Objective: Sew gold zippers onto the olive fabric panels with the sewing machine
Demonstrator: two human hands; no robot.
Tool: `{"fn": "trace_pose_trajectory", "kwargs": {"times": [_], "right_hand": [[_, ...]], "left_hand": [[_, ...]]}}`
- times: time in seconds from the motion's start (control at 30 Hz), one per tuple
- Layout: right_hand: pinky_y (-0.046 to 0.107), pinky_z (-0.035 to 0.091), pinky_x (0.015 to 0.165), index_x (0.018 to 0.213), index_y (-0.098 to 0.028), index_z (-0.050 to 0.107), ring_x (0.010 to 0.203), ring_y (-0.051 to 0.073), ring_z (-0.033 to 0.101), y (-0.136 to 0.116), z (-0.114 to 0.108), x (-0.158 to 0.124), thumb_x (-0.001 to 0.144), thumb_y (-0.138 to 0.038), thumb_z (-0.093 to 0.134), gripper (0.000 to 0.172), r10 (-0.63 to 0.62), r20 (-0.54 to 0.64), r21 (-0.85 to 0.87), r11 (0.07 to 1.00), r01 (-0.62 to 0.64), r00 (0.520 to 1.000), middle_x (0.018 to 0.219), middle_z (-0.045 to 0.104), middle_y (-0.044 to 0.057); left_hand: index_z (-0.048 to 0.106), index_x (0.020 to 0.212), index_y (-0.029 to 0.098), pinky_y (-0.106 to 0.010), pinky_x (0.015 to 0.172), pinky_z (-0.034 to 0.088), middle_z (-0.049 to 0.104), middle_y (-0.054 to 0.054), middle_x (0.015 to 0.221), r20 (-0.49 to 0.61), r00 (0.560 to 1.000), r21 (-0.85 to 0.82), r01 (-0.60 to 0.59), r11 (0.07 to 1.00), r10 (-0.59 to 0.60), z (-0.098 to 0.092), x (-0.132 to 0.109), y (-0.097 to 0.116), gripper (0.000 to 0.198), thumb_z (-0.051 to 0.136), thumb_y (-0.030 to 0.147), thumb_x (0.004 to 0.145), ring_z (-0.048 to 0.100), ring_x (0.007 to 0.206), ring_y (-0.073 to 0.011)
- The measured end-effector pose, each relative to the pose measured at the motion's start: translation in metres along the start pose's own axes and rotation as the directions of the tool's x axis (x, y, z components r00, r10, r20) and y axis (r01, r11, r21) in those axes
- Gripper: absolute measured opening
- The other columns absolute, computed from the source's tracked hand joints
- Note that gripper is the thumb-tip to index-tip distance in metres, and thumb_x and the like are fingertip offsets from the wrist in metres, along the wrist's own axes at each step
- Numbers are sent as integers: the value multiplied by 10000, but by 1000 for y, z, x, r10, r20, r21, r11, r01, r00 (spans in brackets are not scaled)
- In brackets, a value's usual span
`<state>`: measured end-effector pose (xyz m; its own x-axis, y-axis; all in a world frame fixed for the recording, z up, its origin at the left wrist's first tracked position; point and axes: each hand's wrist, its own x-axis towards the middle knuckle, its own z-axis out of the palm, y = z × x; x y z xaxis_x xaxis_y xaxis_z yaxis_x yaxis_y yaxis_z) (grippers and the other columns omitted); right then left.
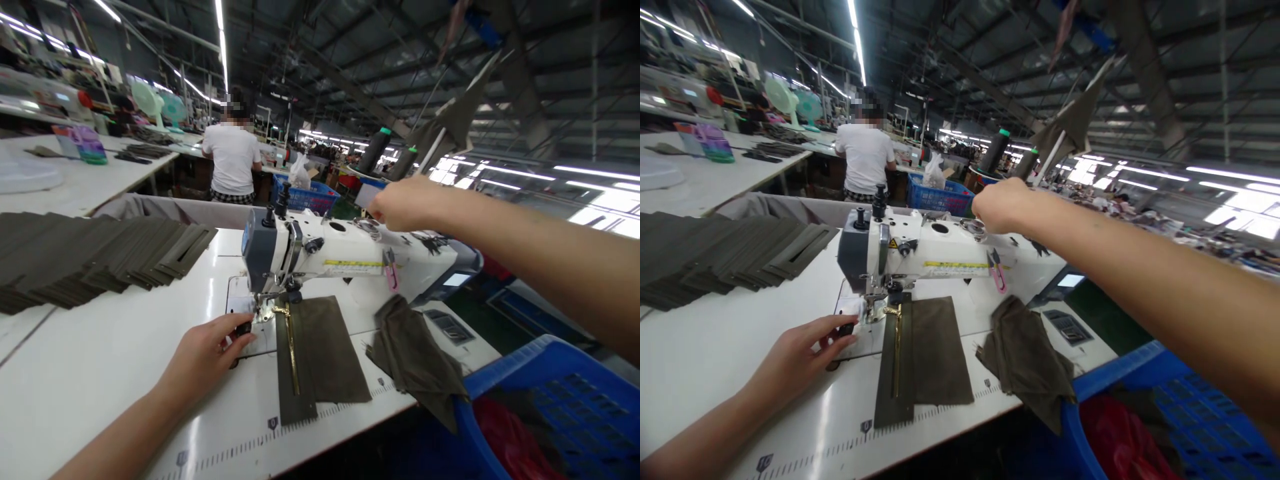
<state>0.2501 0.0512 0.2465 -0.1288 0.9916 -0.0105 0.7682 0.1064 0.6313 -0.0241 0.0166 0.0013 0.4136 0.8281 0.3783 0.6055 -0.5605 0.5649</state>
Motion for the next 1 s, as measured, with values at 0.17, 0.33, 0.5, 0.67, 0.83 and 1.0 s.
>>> {"fn": "trace_pose_trajectory", "kwargs": {"times": [0.17,0.33,0.5,0.67,0.83,1.0], "right_hand": [[282,358,558,877,-244,649,765,230,582,-5,-7,-2,723,-183,498,223,21,47,-106,994,-16,999,864,647,66],[278,339,547,772,-231,649,709,221,573,-1,-7,0,701,-164,503,175,-26,107,-44,999,31,994,775,640,59],[273,365,601,964,-223,639,802,224,571,14,4,16,737,-156,455,300,-78,25,236,969,70,997,877,645,65],[215,405,603,1057,-217,639,713,158,592,28,11,25,684,-81,434,446,-184,112,402,907,125,977,810,670,13],[220,432,644,1113,-200,613,792,168,592,33,17,27,648,-57,461,509,-217,175,515,851,98,960,962,656,26],[241,447,571,1144,-177,559,631,129,568,32,19,32,755,-134,533,392,-197,293,530,848,13,936,794,630,18]], "left_hand": [[617,1020,213,-244,599,465,681,-25,824,0,1000,-15,-22,1000,22,2,-1,-1,320,458,421,836,597,598,-149],[613,1020,215,-244,600,470,682,-27,832,-16,1000,-14,-26,1000,25,1,-1,-1,295,470,395,836,598,593,-147],[616,1010,230,-236,607,476,682,-14,811,-18,1000,-34,-26,999,26,-1,-2,-1,257,480,354,830,604,607,-147],[625,992,235,-229,589,478,682,-8,774,-50,999,-50,-10,999,7,-2,-3,0,244,496,348,817,602,591,-147],[634,985,231,-234,607,483,681,-10,767,-49,999,-61,21,998,-24,-5,-6,3,240,506,334,809,601,592,-151],[640,985,240,-239,627,487,680,-8,756,-49,998,-59,24,998,-27,-6,-7,5,238,506,320,805,600,584,-154]]}}
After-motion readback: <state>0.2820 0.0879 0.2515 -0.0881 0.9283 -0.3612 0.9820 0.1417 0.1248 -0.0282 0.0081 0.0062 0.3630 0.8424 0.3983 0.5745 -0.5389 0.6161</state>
